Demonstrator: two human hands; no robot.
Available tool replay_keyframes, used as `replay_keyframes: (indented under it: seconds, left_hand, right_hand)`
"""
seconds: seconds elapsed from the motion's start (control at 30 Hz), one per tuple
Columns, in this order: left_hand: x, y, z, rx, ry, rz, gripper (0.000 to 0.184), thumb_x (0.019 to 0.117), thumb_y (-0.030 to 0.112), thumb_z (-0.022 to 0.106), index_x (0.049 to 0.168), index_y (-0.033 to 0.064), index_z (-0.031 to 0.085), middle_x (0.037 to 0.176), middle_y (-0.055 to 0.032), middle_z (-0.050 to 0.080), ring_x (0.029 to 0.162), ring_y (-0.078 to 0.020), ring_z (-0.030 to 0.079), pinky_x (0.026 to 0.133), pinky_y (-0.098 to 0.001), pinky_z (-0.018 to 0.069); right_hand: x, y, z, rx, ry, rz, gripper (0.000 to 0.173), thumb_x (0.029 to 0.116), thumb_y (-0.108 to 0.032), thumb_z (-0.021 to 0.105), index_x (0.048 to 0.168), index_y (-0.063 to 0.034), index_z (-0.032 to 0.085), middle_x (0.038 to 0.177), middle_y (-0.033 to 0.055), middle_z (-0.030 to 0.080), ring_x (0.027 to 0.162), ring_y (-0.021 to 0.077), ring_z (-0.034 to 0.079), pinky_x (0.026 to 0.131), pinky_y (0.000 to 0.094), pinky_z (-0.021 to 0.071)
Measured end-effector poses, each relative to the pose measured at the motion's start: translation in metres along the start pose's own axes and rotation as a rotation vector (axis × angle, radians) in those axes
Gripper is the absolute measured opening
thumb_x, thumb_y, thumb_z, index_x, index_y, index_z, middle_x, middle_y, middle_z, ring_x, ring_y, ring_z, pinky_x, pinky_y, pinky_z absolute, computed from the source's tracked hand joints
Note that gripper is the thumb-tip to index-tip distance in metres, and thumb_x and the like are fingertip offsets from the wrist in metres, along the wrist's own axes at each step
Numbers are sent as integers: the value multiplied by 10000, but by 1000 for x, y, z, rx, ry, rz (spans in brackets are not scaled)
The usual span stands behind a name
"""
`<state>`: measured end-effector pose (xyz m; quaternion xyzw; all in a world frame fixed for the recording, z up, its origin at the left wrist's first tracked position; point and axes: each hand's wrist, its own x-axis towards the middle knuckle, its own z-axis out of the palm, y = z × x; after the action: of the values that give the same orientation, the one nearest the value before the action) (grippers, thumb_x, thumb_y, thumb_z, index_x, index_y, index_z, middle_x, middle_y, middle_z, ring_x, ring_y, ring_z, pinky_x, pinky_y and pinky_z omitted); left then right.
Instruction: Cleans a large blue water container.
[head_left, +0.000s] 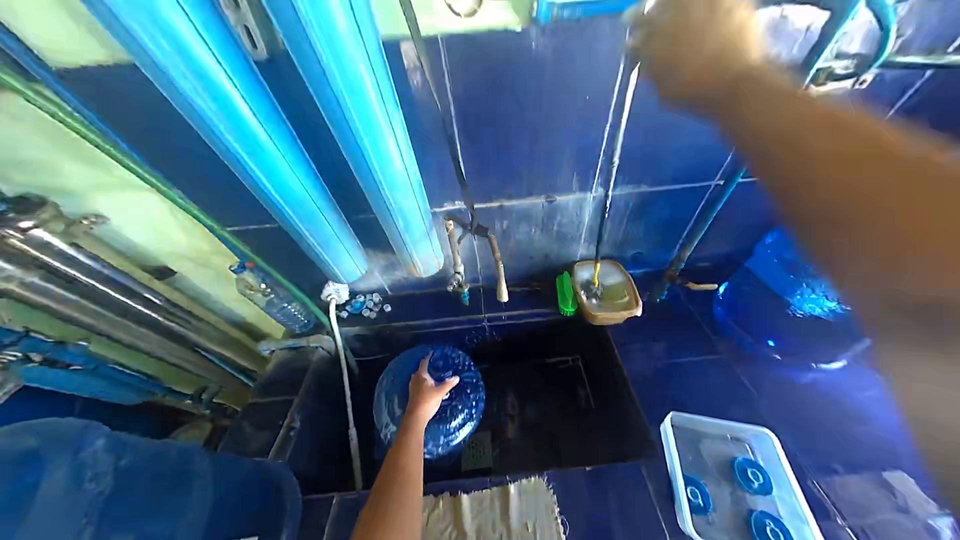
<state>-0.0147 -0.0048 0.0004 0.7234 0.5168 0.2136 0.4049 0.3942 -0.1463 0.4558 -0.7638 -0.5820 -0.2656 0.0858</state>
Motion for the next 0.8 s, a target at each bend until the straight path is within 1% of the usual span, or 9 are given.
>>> replay_keyframes:
  seconds: [0.07, 0.13, 0.2, 0.27, 0.37, 0.47, 0.6, 0.7, 0.8]
  left_hand:
    - [-4, 2, 2, -38, 31, -18, 981, 790, 219, 886, 1548, -47, 324, 1445, -337, 496, 1376, -437, 476, 1165, -535, 375]
    - [0, 15, 14, -162, -58, 8, 920, 795, 199, 865, 1538, -22, 370, 1467, -307, 497, 1379, -416, 482, 1151, -545, 402]
    - [8, 35, 23, -415, -294, 44, 676, 942, 183, 694, 1535, 30, 409, 1562, -201, 438, 1442, -303, 429, 1174, -482, 388]
    - [24, 37, 26, -584, -384, 101, 496, 1021, 200, 530, 1473, -2, 488, 1537, -154, 492, 1418, -233, 470, 1169, -420, 399]
    - [42, -17, 8, -420, -231, -2, 465, 1038, 210, 552, 1446, -9, 520, 1511, -179, 510, 1408, -268, 479, 1175, -442, 397]
    - [44, -122, 2, -177, -116, -413, 604, 1064, 373, 545, 1497, -37, 451, 1555, -280, 415, 1466, -402, 381, 1199, -567, 320]
    - [54, -182, -15, -94, -10, -697, 721, 1032, 548, 522, 1465, -28, 490, 1495, -284, 482, 1423, -413, 427, 1157, -622, 329]
    - [66, -182, -58, 111, 130, -613, 662, 975, 521, 649, 1356, -18, 605, 1328, -285, 616, 1290, -419, 561, 1095, -613, 415]
    - [46, -131, -85, 198, 170, -358, 645, 926, 408, 740, 1404, 5, 581, 1381, -260, 584, 1327, -392, 531, 1125, -575, 403]
  right_hand:
    - [-11, -33, 91, 40, -193, 42, 439, 1063, -121, 466, 1485, -2, 471, 1541, 318, 406, 1415, 566, 368, 1089, 715, 370]
    - [-74, -72, 231, 359, -431, 15, 483, 985, -235, 654, 1378, 37, 587, 1422, 340, 521, 1357, 549, 441, 1087, 724, 362]
    - [-168, -127, 351, 847, -585, 9, 637, 924, -347, 758, 1370, 75, 588, 1344, 320, 604, 1286, 466, 563, 1079, 651, 431]
    - [-231, -174, 387, 1412, -849, 383, 714, 990, -249, 667, 1567, 19, 342, 1590, 234, 398, 1480, 338, 389, 1216, 509, 323]
    - [-281, -207, 427, 1847, -599, 1093, 553, 1084, -435, 361, 1541, -125, 398, 1544, 95, 485, 1399, 249, 471, 1125, 516, 413]
    - [-308, -219, 475, 1809, -348, 1555, 830, 1018, -717, 137, 1531, -118, 396, 1467, 126, 544, 1294, 247, 556, 1031, 486, 492]
    - [-338, -284, 534, 1757, -457, 1719, 647, 1062, -560, 398, 1469, -63, 481, 1365, 161, 617, 1218, 265, 613, 1001, 492, 525]
    - [-341, -343, 549, 1841, -678, 1842, 554, 1074, -504, 417, 1423, -87, 525, 1283, 143, 649, 1138, 248, 637, 940, 472, 539]
    - [-351, -368, 548, 1920, -745, 1851, 521, 1104, -480, 313, 1350, -89, 555, 1138, 121, 673, 984, 216, 656, 826, 428, 562]
